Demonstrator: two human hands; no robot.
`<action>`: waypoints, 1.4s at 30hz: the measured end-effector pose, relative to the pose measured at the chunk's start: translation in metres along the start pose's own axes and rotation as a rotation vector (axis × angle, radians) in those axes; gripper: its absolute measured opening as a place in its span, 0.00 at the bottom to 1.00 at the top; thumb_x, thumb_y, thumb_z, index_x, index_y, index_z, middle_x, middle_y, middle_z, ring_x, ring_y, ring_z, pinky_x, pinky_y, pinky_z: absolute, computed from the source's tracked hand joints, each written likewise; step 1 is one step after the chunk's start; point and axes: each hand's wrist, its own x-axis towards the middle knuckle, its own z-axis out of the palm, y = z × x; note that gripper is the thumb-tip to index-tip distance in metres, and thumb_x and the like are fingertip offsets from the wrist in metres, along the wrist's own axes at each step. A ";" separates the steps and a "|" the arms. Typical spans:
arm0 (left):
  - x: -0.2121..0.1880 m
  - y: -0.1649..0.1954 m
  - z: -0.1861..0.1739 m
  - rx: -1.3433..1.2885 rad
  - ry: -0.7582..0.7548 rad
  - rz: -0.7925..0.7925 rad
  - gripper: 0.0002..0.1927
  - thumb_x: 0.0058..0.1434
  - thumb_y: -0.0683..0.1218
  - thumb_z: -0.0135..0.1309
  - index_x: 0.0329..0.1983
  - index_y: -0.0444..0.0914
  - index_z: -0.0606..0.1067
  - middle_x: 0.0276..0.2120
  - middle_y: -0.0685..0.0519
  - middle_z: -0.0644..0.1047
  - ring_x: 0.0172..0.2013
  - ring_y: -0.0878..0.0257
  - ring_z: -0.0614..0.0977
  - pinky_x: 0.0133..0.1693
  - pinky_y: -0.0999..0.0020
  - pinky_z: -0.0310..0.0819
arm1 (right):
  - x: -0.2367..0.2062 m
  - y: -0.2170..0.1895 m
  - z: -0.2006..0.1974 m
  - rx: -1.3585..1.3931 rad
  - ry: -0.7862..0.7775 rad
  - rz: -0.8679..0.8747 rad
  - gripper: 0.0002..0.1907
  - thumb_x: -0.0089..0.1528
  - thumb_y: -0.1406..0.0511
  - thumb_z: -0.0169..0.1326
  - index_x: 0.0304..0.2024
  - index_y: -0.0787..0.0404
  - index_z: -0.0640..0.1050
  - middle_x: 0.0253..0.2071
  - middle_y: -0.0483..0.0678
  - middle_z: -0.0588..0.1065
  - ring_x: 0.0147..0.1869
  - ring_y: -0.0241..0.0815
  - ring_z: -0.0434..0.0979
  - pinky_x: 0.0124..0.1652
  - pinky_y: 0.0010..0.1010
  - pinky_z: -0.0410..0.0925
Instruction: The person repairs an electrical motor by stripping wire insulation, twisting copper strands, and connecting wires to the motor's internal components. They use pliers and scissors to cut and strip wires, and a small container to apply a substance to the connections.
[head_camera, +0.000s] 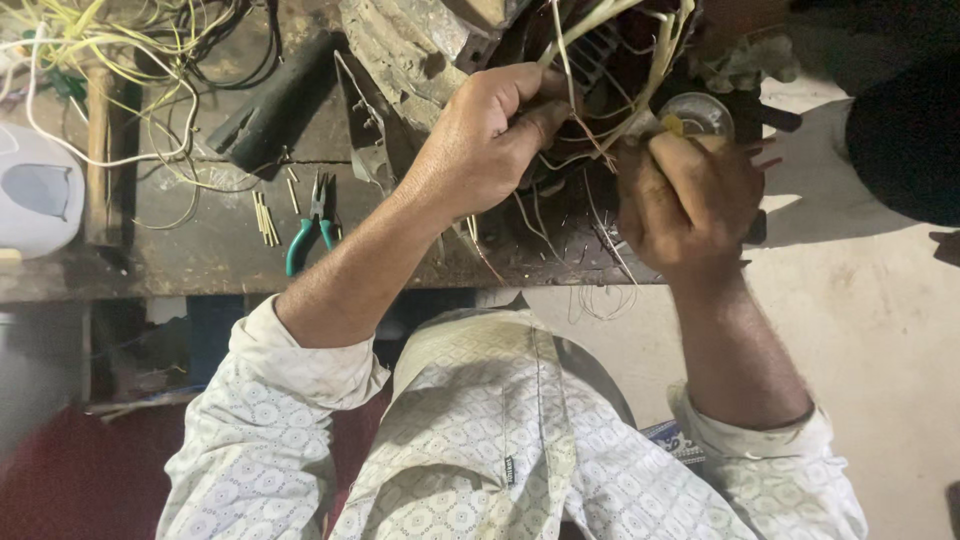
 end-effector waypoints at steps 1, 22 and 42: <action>-0.001 -0.001 -0.001 0.011 -0.008 -0.016 0.09 0.70 0.44 0.53 0.49 0.37 0.81 0.26 0.56 0.77 0.26 0.69 0.74 0.29 0.68 0.67 | 0.002 -0.001 -0.003 -0.014 0.000 -0.023 0.05 0.66 0.74 0.67 0.41 0.70 0.82 0.44 0.50 0.75 0.45 0.47 0.78 0.41 0.39 0.73; -0.021 0.005 -0.016 0.478 0.155 0.601 0.07 0.76 0.42 0.59 0.53 0.38 0.74 0.41 0.51 0.78 0.39 0.60 0.82 0.39 0.66 0.78 | 0.000 -0.006 0.006 -0.030 0.072 -0.094 0.08 0.70 0.64 0.64 0.43 0.62 0.80 0.41 0.47 0.70 0.38 0.42 0.74 0.36 0.35 0.66; -0.007 -0.008 -0.054 -0.024 0.094 0.510 0.05 0.88 0.39 0.50 0.59 0.34 0.76 0.42 0.47 0.80 0.32 0.61 0.81 0.39 0.65 0.79 | -0.139 0.039 -0.025 0.923 -0.027 1.176 0.04 0.74 0.72 0.58 0.44 0.69 0.78 0.31 0.46 0.73 0.29 0.31 0.68 0.29 0.22 0.61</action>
